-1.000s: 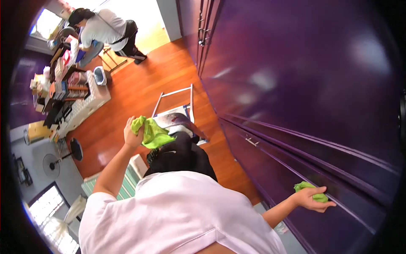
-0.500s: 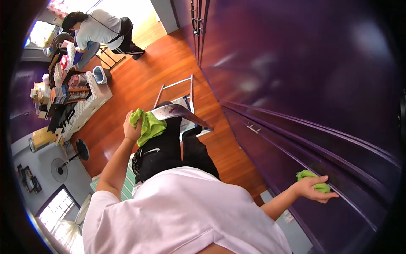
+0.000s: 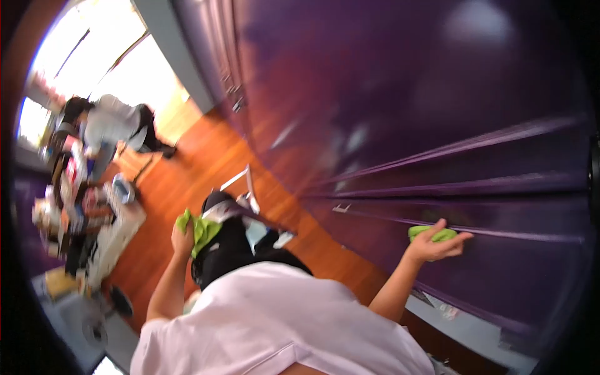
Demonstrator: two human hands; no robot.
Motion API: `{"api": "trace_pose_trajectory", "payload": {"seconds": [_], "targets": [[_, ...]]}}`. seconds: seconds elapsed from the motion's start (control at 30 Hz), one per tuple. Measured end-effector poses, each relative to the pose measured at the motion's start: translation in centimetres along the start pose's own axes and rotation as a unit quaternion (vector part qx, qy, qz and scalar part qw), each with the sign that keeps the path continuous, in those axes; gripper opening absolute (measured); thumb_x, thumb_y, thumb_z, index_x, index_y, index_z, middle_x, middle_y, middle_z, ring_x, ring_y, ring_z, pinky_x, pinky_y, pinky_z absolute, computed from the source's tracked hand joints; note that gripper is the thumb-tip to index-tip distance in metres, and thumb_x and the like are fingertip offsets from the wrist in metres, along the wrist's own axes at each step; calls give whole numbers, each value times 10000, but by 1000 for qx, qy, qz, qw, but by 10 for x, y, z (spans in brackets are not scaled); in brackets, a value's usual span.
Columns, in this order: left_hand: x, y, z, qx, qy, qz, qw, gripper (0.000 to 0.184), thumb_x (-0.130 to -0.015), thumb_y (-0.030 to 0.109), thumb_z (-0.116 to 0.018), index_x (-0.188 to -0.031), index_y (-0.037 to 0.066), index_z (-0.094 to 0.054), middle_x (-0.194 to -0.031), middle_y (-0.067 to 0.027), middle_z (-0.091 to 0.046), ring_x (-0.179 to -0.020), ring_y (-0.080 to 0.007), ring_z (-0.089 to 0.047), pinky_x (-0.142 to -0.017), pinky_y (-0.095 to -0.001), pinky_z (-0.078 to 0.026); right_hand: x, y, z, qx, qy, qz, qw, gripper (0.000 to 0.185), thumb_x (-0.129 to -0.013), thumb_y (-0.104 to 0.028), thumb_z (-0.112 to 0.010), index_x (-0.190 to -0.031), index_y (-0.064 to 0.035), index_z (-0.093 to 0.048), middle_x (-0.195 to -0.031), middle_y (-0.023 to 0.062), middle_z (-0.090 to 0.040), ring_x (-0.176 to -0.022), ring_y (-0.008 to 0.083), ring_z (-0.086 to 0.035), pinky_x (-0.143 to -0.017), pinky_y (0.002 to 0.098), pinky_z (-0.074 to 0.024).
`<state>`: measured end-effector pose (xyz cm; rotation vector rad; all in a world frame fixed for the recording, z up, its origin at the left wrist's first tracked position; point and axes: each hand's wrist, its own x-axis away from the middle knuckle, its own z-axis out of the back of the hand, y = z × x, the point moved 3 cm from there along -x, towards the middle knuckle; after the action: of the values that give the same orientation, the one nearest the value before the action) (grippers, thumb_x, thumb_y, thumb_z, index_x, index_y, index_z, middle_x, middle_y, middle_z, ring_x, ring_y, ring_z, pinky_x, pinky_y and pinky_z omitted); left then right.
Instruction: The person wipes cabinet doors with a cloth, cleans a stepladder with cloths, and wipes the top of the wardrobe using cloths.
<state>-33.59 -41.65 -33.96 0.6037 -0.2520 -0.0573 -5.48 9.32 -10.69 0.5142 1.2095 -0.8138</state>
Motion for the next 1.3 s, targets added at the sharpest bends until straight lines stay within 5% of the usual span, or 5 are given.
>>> {"api": "trace_pose_trajectory", "payload": {"seconds": [0.23,0.57,0.87,1.0,1.3], "targets": [[-28,10,2,85,-48,-108,989,350,-937,339,-462,-874,21,-595,-737,-167,-630,-696,-306,-623,-624,-412,-456,-12,-10,15,-88,-30,-57,994,642,-830,-151,-680,-1354,59,-374,-1040,192,-460,-915,302,-505,-737,387,-448],[-87,29,-26,679,-159,84,712,381,-943,405,-491,-1115,75,-571,-998,-74,-610,-894,-192,-597,-787,-356,-506,-109,16,78,-383,161,-178,892,430,-749,-235,-598,-1045,-72,-332,-1066,86,-369,-987,191,-384,-916,356,-332],[-9,447,211,581,-500,-325,554,603,-911,521,-456,-1225,9,-510,-1116,-161,-558,-1031,-274,-561,-897,-424,-469,-322,-66,124,-193,333,55,921,286,-778,-37,-664,-1060,-34,-611,-1085,134,-519,-1020,271,-516,-912,375,-410],[107,613,261,281,-153,-813,486,530,-866,174,-530,-1357,13,-409,-1257,-149,-501,-1217,-268,-458,-1028,-354,-354,-384,-109,95,-116,290,172,934,335,-712,-70,-613,-1040,-122,-654,-1116,135,-543,-1040,332,-507,-874,436,-409],[145,668,235,108,93,-806,575,212,-838,217,-640,-786,18,-585,-679,-139,-541,-721,-344,-572,-659,-411,-463,-375,-95,83,-51,268,157,949,330,-757,-296,-677,-1031,-118,-633,-1121,72,-557,-1018,264,-507,-858,427,-336]]}}
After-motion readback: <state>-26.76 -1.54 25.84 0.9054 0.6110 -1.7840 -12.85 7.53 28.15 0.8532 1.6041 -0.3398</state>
